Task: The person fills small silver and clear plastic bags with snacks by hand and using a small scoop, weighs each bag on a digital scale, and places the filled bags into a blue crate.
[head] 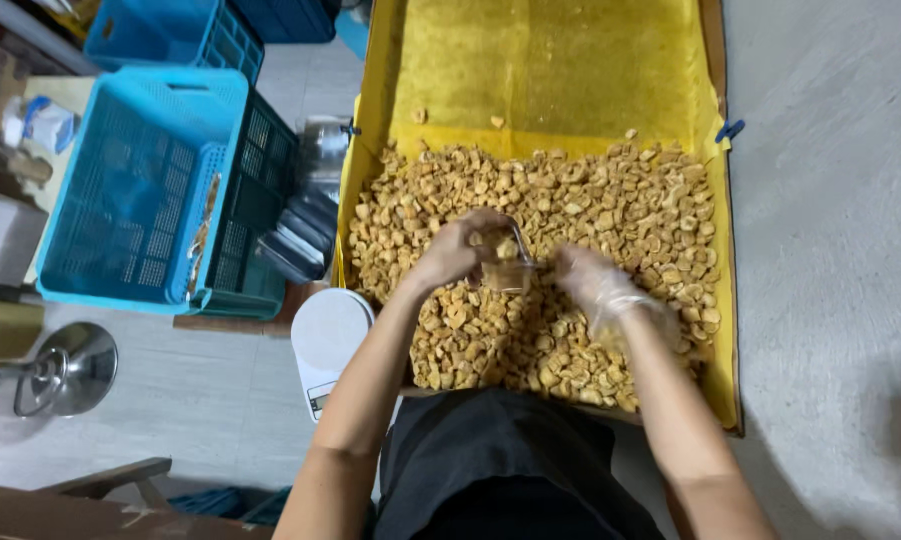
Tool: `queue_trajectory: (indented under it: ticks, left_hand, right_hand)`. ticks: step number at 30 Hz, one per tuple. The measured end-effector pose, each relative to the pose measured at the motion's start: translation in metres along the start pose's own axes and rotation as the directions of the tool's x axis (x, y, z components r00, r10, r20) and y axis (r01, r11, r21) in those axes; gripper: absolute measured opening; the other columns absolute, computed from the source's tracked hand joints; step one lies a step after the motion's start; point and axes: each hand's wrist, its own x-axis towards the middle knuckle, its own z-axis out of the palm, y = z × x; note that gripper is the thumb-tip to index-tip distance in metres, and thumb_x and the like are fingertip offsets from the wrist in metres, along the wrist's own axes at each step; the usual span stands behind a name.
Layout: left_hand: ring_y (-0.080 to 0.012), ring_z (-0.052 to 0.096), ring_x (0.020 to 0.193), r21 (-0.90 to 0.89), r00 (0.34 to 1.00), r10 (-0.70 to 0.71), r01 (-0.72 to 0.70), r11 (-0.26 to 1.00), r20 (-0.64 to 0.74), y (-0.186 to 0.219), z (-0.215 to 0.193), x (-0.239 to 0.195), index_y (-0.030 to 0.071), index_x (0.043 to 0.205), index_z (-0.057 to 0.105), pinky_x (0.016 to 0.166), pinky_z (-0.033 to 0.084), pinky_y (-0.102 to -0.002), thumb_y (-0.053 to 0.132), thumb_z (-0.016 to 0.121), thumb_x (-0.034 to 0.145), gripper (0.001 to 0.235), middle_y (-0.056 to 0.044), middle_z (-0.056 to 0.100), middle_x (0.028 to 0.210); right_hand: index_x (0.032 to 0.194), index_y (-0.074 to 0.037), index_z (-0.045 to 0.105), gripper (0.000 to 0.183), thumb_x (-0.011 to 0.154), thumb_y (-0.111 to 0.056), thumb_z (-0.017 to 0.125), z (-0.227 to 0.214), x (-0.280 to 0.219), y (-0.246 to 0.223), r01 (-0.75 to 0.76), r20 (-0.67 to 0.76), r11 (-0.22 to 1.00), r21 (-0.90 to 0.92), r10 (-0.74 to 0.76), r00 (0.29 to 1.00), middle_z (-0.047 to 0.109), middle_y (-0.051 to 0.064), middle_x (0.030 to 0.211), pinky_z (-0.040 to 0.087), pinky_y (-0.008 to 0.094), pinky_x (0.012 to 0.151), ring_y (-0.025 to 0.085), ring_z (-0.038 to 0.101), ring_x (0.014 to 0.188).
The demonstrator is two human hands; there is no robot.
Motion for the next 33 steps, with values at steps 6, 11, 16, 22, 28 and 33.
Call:
queue_trajectory:
  ticks: [6, 11, 16, 22, 28, 33]
  left_hand:
    - [-0.0273, 0.064, 0.104, 0.012, 0.982, -0.187, 0.187, 0.982, 0.018, 0.002, -0.003, -0.009, 0.009, 0.14, 0.054, 0.069, 0.061, -0.028, -0.007, 0.052, 0.082, 0.06, -0.012, 0.046, 0.15]
    - [-0.014, 0.065, 0.097, -0.008, 0.992, -0.118, 0.119, 0.993, 0.05, 0.015, -0.01, -0.012, 0.007, 0.144, 0.049, 0.065, 0.065, -0.025, -0.01, 0.046, 0.08, 0.066, -0.014, 0.044, 0.148]
    - [-0.014, 0.061, 0.067, -0.063, 0.975, -0.214, 0.218, 0.974, 0.062, 0.019, -0.01, -0.016, 0.006, 0.141, 0.049, 0.055, 0.059, -0.026, -0.011, 0.046, 0.079, 0.065, -0.013, 0.042, 0.147]
    - [-0.0246, 0.063, 0.076, -0.059, 0.966, -0.254, 0.257, 0.965, 0.055, 0.006, -0.01, -0.013, 0.007, 0.144, 0.045, 0.061, 0.06, -0.031, -0.01, 0.047, 0.08, 0.066, -0.013, 0.041, 0.152]
    - [-0.0314, 0.046, 0.138, 0.049, 0.992, -0.121, 0.119, 0.992, 0.045, -0.008, -0.007, -0.004, 0.01, 0.147, 0.042, 0.103, 0.052, -0.036, -0.01, 0.05, 0.075, 0.075, -0.012, 0.035, 0.157]
    - [-0.0307, 0.047, 0.136, 0.056, 0.994, -0.091, 0.087, 0.995, 0.06, -0.004, -0.002, -0.002, 0.009, 0.145, 0.047, 0.103, 0.052, -0.038, -0.007, 0.052, 0.078, 0.069, -0.013, 0.039, 0.153]
  right_hand:
    - [0.142, -0.004, 0.045, 0.051, 0.098, -0.028, 0.057, 0.109, 0.02, 0.098, -0.01, 0.251, 0.841, -0.541, 0.172, 0.952, 0.047, 0.017, 0.148, 0.039, 0.039, 0.118, 0.028, 0.05, 0.133]
    - [0.145, -0.007, 0.033, 0.081, 0.082, -0.041, 0.071, 0.136, 0.02, 0.123, 0.137, 0.105, 0.628, -0.766, -0.089, 0.991, 0.028, 0.025, 0.15, 0.037, 0.046, 0.111, 0.041, 0.035, 0.135]
    - [0.144, -0.011, 0.045, 0.052, 0.095, -0.019, 0.062, 0.13, 0.03, 0.117, -0.072, 0.039, 0.783, -0.618, 0.122, 0.992, 0.038, 0.02, 0.152, 0.054, 0.039, 0.102, 0.034, 0.05, 0.127]
    - [0.135, -0.011, 0.054, 0.05, 0.087, -0.011, 0.066, 0.129, 0.041, 0.142, 0.068, 0.067, 0.912, -0.404, -0.045, 0.997, 0.048, 0.017, 0.139, 0.056, 0.034, 0.093, 0.029, 0.057, 0.112]
    - [0.111, -0.014, 0.067, 0.026, 0.087, -0.005, 0.064, 0.063, 0.012, 0.1, -0.002, 0.037, 0.722, 0.692, -0.032, 0.999, 0.074, 0.009, 0.097, 0.063, 0.03, 0.076, 0.02, 0.071, 0.085]
    - [0.121, -0.015, 0.069, 0.03, 0.092, -0.008, 0.067, -0.009, -0.03, 0.009, 0.384, -0.203, 0.362, 0.85, -0.448, 0.871, 0.071, 0.008, 0.112, 0.059, 0.027, 0.07, 0.017, 0.07, 0.097]
